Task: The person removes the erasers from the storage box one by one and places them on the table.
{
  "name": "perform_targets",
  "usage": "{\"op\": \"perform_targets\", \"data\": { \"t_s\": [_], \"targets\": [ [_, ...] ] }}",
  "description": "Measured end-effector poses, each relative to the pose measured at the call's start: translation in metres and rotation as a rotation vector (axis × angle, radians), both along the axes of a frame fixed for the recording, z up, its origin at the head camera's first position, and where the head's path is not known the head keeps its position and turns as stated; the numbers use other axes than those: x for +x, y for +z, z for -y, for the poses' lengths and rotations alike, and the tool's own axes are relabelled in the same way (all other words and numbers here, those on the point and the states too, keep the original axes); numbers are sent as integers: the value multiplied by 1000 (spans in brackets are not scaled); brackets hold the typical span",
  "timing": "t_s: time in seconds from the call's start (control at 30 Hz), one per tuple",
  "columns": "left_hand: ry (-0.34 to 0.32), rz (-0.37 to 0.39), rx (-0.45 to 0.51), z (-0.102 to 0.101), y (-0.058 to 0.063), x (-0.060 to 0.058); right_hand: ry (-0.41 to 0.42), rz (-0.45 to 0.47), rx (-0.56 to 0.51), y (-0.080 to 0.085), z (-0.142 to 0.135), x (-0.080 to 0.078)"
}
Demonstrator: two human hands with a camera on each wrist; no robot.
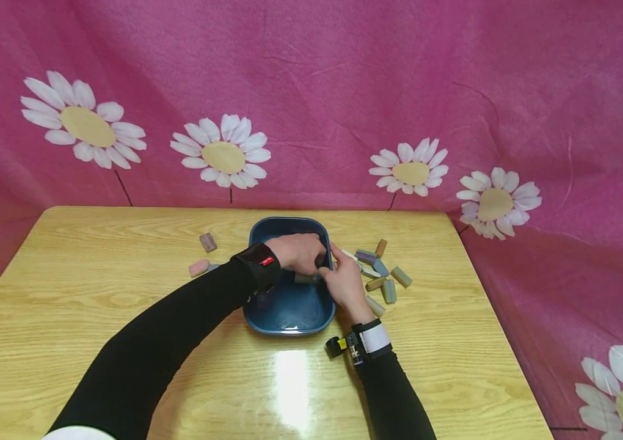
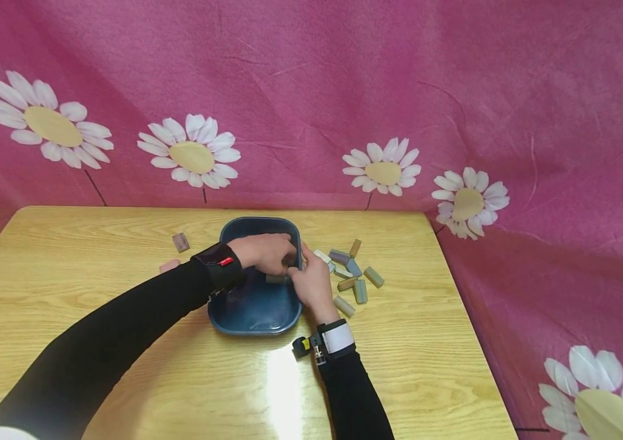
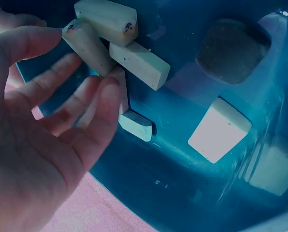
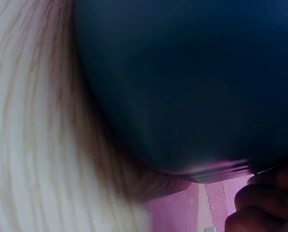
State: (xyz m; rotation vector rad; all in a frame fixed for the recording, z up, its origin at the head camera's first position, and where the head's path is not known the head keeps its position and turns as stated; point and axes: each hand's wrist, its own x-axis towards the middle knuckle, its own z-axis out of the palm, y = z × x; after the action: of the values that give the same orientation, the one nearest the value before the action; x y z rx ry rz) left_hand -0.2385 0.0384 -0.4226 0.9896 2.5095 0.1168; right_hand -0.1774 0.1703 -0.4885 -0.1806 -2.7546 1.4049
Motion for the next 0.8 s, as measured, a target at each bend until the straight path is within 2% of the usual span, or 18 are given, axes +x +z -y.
{"op": "perform_targets", "data": {
  "t_s": [0.1, 0.17, 0.47, 0.63, 0.8],
  "targets": [
    [-45, -13, 7, 0, -2, -1, 4, 0, -13, 0, 0, 0],
    [-52, -15, 8, 0, -3, -2, 4, 1, -17, 0, 1, 0],
    [-30, 47, -9, 1, -4, -2, 1, -10, -8, 1, 2, -1],
    [-13, 108, -24, 4, -3, 0, -4, -8, -2, 0, 1, 0],
    [-5, 131, -40, 10, 5, 2, -7, -8, -7, 0, 0, 1]
  ]
}}
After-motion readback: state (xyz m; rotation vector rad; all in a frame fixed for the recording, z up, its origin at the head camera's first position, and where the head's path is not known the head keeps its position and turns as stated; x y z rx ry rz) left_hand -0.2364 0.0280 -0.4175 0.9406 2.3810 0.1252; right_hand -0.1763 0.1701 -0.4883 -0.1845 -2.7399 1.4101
